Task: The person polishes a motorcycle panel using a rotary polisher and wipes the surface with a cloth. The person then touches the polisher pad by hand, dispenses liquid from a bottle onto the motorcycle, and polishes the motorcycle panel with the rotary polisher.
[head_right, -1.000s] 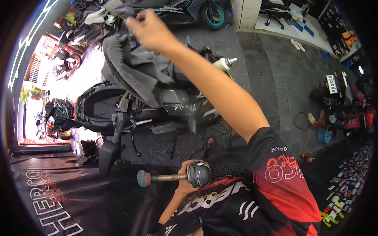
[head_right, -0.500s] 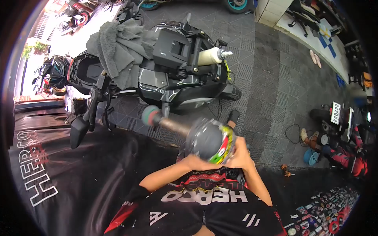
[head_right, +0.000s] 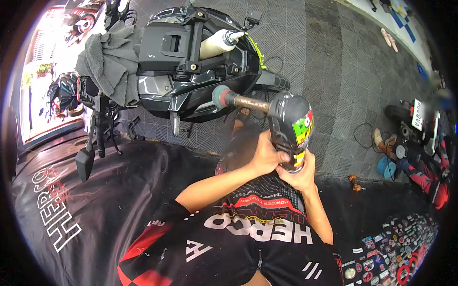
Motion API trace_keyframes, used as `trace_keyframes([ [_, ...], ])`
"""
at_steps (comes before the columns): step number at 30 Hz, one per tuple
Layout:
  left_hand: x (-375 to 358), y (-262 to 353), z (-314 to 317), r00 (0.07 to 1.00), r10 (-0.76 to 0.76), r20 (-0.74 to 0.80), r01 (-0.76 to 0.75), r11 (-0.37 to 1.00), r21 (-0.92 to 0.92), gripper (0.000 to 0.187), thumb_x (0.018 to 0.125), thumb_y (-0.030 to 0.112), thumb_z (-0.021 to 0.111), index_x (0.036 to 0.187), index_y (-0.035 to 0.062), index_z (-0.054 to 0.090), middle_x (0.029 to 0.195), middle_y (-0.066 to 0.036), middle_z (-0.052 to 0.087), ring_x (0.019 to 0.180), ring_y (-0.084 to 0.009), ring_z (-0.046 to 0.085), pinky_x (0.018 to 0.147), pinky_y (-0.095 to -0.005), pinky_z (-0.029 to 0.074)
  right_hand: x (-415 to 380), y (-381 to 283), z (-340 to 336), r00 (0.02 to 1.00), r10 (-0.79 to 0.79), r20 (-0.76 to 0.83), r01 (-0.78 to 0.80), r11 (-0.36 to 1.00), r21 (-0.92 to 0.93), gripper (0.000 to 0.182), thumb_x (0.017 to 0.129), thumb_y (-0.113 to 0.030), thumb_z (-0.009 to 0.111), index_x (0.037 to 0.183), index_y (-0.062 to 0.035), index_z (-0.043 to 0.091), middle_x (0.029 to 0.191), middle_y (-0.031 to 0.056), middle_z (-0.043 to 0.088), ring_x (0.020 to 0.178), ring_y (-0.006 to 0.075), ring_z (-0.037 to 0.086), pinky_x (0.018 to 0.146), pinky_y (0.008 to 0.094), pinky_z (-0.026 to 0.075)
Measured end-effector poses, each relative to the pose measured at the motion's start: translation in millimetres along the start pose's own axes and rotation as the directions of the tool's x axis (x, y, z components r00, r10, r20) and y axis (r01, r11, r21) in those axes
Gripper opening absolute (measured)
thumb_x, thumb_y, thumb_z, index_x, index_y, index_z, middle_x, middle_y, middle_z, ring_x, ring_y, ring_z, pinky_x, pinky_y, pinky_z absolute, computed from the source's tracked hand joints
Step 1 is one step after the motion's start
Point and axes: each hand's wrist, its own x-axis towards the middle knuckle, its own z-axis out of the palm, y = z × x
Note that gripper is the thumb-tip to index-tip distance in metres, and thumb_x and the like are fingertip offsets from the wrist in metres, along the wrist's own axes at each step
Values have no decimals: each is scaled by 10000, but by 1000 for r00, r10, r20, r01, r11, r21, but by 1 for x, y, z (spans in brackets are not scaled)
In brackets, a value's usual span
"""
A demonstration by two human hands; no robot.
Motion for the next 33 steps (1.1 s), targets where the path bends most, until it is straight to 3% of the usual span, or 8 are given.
trace_keyframes([
  [1,3,1,-9,1000,-16,9,17,999,-37,775,761,413,979,1268,-41,610,1122,-60,719,1021,-127,666,924,-307,539,2,3,7,1000,16,-16,-16,1000,26,526,722,-100,877,1183,34,663,1018,88,763,911,137,709,838,326,580],
  [3,10,5,-29,997,73,2,-72,985,154,757,839,609,855,1193,-31,658,1107,-72,721,1003,-137,671,906,-325,553,8,-1,30,996,35,-76,-35,999,13,520,726,-105,881,1178,27,662,1016,76,758,905,126,701,833,316,575],
  [5,10,16,-49,1000,-12,14,9,990,142,756,874,650,798,1200,-18,658,1123,-68,707,1021,-141,664,912,-334,554,14,2,49,994,66,-88,-65,998,11,517,722,-115,892,1164,25,663,1003,61,740,892,115,677,836,310,564],
  [7,13,40,-64,999,-34,38,33,999,26,515,921,416,854,1157,-2,669,1054,-49,714,979,-131,670,887,-333,568,22,5,72,988,102,-113,-109,992,-58,506,731,-117,889,1162,28,665,1000,58,733,897,119,670,843,309,561],
  [9,14,55,-89,988,-54,143,33,989,141,388,886,223,894,1124,3,680,986,-29,724,912,-112,678,830,-313,580,31,-3,101,990,51,-130,-63,994,-93,450,761,-100,870,1143,32,672,1003,62,734,901,125,675,841,305,562],
  [10,15,64,-98,991,-84,101,69,987,145,374,838,139,915,1104,5,688,949,-16,728,861,-97,679,783,-299,583,35,1,114,987,86,-135,-96,993,-72,445,761,-103,872,1135,33,675,1005,64,735,901,124,677,838,305,564],
  [21,16,100,-163,962,-179,204,148,977,155,296,834,147,892,1040,9,731,935,-42,750,835,-111,693,757,-309,574,45,8,206,933,106,-343,-148,984,-100,406,768,-139,862,1088,36,685,944,78,757,827,141,705,773,316,573],
  [33,15,119,-183,930,-229,288,204,972,113,294,825,164,885,1047,40,738,955,-30,745,876,-113,690,807,-316,566,46,-7,235,904,154,-398,-240,955,-175,396,785,-115,871,1101,31,682,973,73,756,857,144,707,796,313,563],
])
